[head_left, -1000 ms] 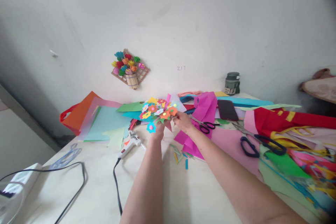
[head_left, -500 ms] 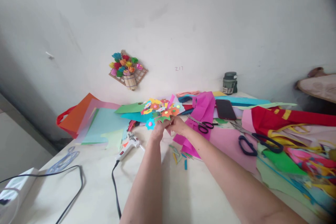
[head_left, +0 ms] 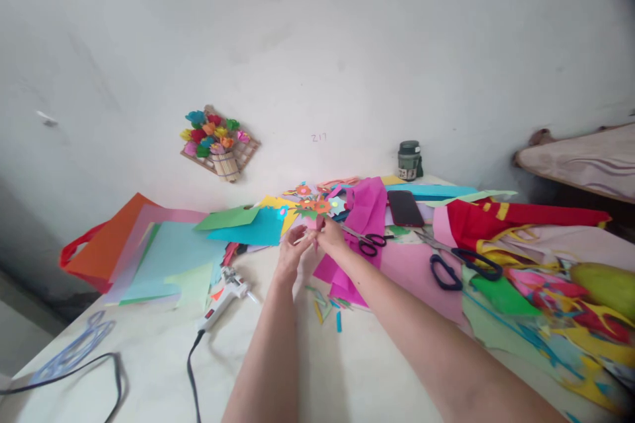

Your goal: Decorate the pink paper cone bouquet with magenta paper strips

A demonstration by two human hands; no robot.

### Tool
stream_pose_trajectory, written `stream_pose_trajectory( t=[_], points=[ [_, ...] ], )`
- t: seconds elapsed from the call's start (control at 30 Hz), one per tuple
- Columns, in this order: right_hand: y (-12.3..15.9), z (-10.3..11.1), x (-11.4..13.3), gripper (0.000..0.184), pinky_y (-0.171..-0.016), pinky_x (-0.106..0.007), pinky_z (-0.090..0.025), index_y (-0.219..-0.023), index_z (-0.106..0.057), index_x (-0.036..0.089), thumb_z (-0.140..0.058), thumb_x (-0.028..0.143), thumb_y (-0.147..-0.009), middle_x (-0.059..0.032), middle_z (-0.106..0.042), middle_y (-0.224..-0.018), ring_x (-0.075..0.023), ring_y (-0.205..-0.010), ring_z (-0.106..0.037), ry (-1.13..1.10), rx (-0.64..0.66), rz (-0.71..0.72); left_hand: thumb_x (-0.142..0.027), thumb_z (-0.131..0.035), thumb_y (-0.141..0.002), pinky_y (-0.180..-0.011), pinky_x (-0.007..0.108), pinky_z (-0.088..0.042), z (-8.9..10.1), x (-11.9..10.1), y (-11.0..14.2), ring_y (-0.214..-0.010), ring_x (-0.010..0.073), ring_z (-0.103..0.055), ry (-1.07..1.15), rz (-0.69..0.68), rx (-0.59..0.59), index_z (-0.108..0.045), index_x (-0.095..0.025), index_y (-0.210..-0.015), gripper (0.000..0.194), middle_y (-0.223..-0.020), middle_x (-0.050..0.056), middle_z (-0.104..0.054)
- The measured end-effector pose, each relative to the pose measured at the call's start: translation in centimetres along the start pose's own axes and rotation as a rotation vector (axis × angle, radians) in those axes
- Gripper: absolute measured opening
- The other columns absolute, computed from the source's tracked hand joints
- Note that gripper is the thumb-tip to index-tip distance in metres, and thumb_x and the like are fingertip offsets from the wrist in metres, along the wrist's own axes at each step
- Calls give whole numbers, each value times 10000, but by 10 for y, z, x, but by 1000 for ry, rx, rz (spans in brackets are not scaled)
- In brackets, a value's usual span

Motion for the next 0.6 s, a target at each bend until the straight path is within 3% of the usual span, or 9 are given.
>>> stream_pose_trajectory(
  t=[0.27, 0.6],
  points=[
    [-27, 9, -1, 234, -699, -284, -452, -857, -573, 190, -627, 334, -680, -57, -666, -851, -214, -831, -633, 18, -78, -102, -550, -704, -589, -728, 301, -443, 3, 15, 5, -887, 196, -595, 9, 94, -169, -594, -143, -996, 586, -964, 111, -648],
    [-64, 23, -34, 291, -738, -339, -479, -926, -590, 177, -605, 344, -688, -101, -672, -923, -253, -897, -639, 120, -126, -205, -588, -685, -590, -569, 259, -461, 7, 24, 5, -674, 144, -588, -23, 111, -236, -597, -145, -935, 568, -846, 76, -645]
  ],
)
Point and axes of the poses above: each hand's wrist, its own y-axis away from the middle knuckle, its own z-axis out of the back of the hand, x = y × z, the point moved 6 cm from there along -y, towards the middle knuckle
